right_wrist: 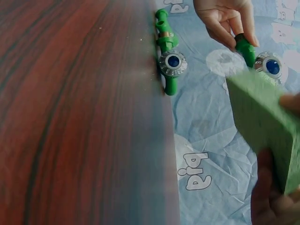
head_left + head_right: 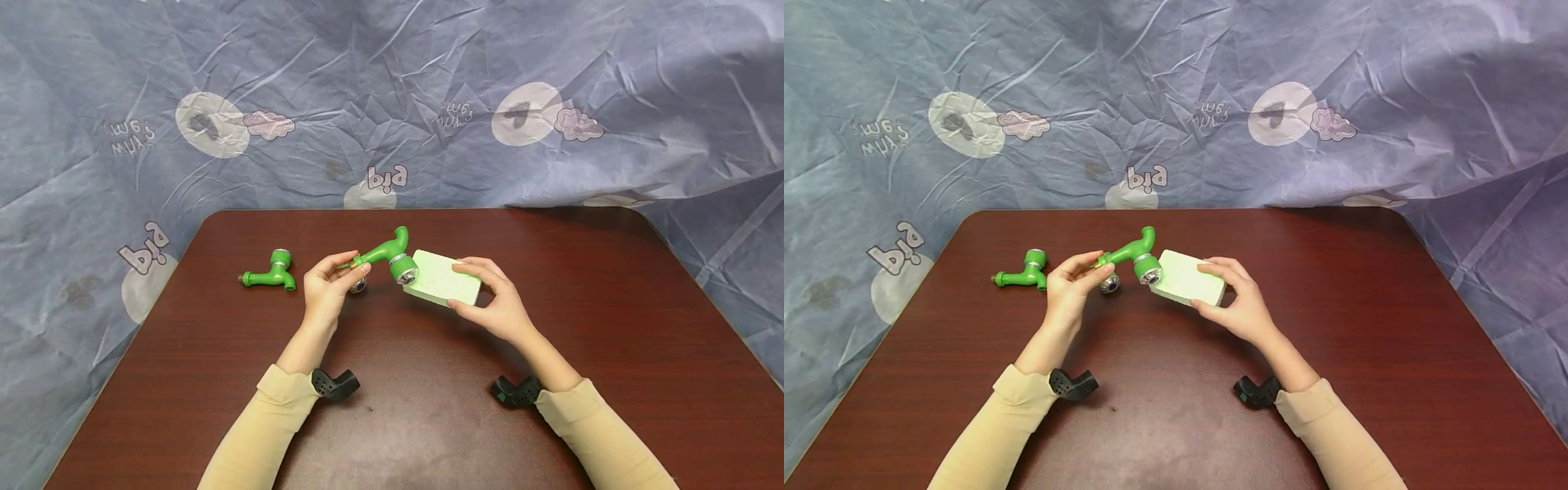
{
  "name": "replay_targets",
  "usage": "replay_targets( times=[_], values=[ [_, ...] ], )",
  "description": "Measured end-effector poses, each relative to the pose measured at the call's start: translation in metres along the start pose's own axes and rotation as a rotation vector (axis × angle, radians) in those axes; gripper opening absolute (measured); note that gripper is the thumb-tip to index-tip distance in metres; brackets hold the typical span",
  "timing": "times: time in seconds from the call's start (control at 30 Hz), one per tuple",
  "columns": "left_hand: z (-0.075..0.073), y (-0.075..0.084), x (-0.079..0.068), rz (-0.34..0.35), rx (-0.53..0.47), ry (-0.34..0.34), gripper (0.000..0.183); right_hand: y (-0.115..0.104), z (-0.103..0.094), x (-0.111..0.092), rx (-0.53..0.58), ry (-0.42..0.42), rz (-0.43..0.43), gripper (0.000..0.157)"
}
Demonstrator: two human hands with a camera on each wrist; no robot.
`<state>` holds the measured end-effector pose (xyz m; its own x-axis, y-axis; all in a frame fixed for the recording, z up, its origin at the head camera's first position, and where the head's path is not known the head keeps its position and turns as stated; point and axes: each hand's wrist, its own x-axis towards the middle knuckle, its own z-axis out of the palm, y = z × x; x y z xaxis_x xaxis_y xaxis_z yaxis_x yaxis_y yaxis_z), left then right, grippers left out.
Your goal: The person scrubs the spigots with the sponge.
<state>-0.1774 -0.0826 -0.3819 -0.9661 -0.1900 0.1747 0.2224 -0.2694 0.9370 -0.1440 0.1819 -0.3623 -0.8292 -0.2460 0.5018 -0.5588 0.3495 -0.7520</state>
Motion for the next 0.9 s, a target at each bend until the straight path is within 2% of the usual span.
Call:
replay_targets(
  times=[0.13, 0.27, 0.47, 0.67, 0.8, 0.9],
  values=[
    [-0.001, -0.001, 0.002, -0.014, 0.020, 0.029, 0.032, -0.004, 0.000, -0.001, 0.020, -0.080, -0.055, 0.049],
    [-0.004, 0.000, 0.003, -0.005, 0.026, 0.070, 0.034, -0.006, -0.001, 0.000, 0.038, -0.095, -0.090, 0.049],
    [-0.007, 0.001, 0.005, 0.003, 0.016, 0.111, 0.033, -0.005, -0.006, 0.001, 0.095, 0.003, -0.092, 0.050],
    [-0.003, -0.003, 0.002, -0.014, 0.033, 0.100, 0.035, -0.008, -0.005, 0.001, 0.164, 0.115, -0.088, 0.051],
    [0.002, -0.008, -0.002, -0.014, 0.013, 0.083, 0.031, -0.015, -0.001, 0.000, 0.210, 0.150, -0.088, 0.052],
    [0.005, -0.009, -0.005, -0.011, 0.004, 0.065, 0.028, -0.018, 0.003, 0.000, 0.212, 0.138, -0.105, 0.053]
  ],
)
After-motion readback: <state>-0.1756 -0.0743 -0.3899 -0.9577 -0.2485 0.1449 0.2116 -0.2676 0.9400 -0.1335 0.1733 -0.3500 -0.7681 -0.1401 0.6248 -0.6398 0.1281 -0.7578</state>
